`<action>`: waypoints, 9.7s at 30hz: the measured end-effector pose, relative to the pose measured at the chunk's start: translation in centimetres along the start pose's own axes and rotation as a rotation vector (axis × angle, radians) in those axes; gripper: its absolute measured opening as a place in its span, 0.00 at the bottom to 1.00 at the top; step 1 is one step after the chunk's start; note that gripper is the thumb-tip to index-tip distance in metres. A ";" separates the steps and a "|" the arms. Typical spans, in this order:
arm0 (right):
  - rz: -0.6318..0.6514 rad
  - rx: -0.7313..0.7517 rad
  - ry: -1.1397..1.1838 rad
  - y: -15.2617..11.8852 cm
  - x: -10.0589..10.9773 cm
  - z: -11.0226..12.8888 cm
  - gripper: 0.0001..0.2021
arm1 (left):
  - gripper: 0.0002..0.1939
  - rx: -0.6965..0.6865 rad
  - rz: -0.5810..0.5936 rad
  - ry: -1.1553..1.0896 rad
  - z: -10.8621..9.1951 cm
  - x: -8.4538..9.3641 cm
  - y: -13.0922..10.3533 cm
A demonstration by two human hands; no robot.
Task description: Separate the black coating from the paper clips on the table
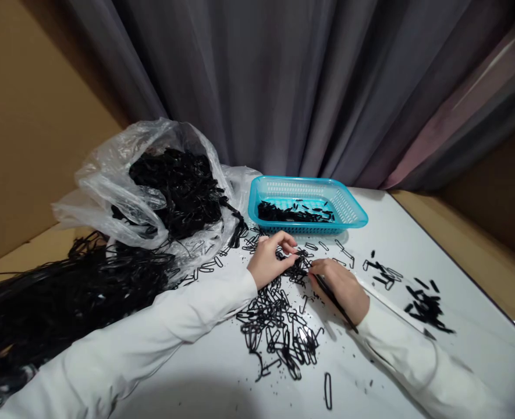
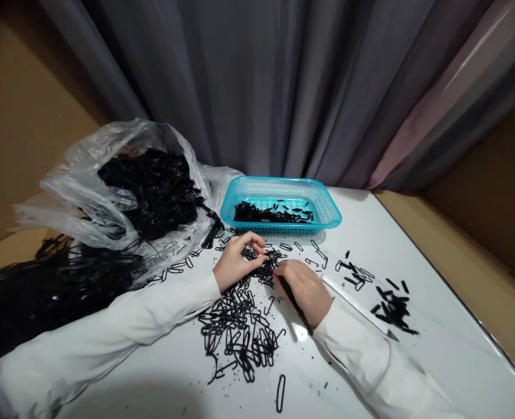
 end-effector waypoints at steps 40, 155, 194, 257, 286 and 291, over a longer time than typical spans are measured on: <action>-0.068 -0.433 0.398 -1.7 -0.5 -4.6 0.06 | 0.06 -0.054 0.024 -0.004 -0.4 -0.2 -0.1; -0.283 -0.388 0.448 -1.9 1.4 -4.0 0.06 | 0.06 -0.141 -0.009 0.145 -1.7 0.1 -0.3; -0.137 -0.254 0.280 -0.7 0.9 -2.4 0.04 | 0.06 -0.131 0.037 0.147 -1.6 -0.3 -0.3; -0.150 -0.169 0.050 -0.4 1.8 -2.1 0.05 | 0.07 -0.545 0.345 0.662 -3.0 -2.8 -1.2; 0.155 -0.139 0.104 -0.4 -1.5 -2.5 0.02 | 0.07 -0.127 0.234 0.561 0.2 -2.4 0.4; 0.119 -0.145 0.088 -0.4 -1.2 -2.6 0.02 | 0.05 -0.102 0.210 0.525 0.2 -2.1 0.6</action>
Point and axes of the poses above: each hand's wrist, its own y-axis towards the middle knuckle, its own x-axis out of the back of the hand, z = x × y, the point moved 9 cm from there along y, towards the middle knuckle, and after that the axes turned 7 degrees about x, right-handed, at the moved point
